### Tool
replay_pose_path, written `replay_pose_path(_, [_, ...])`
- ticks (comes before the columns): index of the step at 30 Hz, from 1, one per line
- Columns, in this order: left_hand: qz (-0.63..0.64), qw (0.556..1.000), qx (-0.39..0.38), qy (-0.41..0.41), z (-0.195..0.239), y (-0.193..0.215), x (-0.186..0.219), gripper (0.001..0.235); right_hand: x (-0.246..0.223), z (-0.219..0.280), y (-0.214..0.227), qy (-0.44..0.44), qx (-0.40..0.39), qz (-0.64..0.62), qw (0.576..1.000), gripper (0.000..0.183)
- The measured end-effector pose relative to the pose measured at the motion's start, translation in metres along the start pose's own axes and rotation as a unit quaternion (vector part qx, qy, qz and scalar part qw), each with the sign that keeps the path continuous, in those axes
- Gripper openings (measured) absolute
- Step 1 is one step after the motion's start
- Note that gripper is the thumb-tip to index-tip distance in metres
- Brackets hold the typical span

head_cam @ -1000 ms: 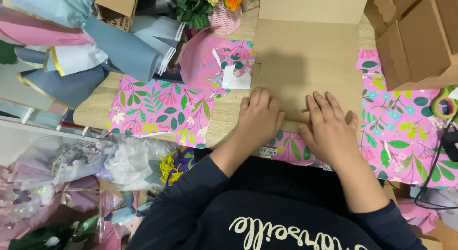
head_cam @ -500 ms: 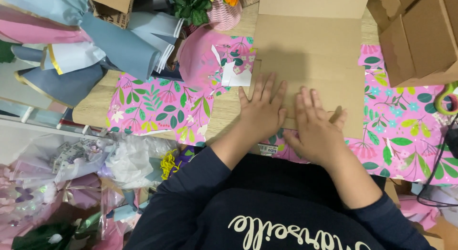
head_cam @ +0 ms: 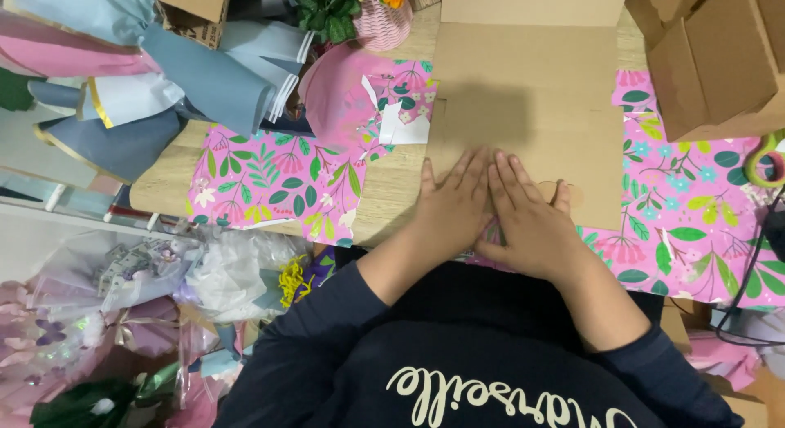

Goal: The person assembles a small cardboard box by folding the flaps and securing them with adhesive tape. They then fold a larger flat piece of cardboard in half and smooth the crease with their hands. The workspace is cluttered with wrapping paper, flowers, and other boxes.

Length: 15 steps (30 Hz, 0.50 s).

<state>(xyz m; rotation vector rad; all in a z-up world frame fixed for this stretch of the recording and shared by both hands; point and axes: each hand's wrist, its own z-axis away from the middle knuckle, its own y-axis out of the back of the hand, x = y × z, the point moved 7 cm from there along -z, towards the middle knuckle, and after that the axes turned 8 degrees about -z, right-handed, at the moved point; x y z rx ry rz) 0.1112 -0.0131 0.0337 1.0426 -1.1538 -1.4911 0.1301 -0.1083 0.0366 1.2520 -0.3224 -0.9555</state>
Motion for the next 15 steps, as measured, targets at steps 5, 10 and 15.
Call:
replay_pose_path(5, [0.04, 0.998, -0.029, -0.044, 0.009, -0.002, -0.021, 0.081, -0.001, 0.003, 0.006, -0.011, -0.012, 0.003, 1.0, 0.12])
replay_pose_path(10, [0.027, 0.997, -0.044, -0.051, 0.015, -0.002, -0.024, 0.082, 0.024, 0.018, 0.008, -0.036, -0.023, -0.002, 0.999, 0.125])
replay_pose_path(15, [-0.011, 0.998, 0.061, -0.006, 0.014, -0.006, -0.021, 0.08, 0.056, 0.054, 0.027, -0.13, -0.002, -0.023, 0.991, 0.118])
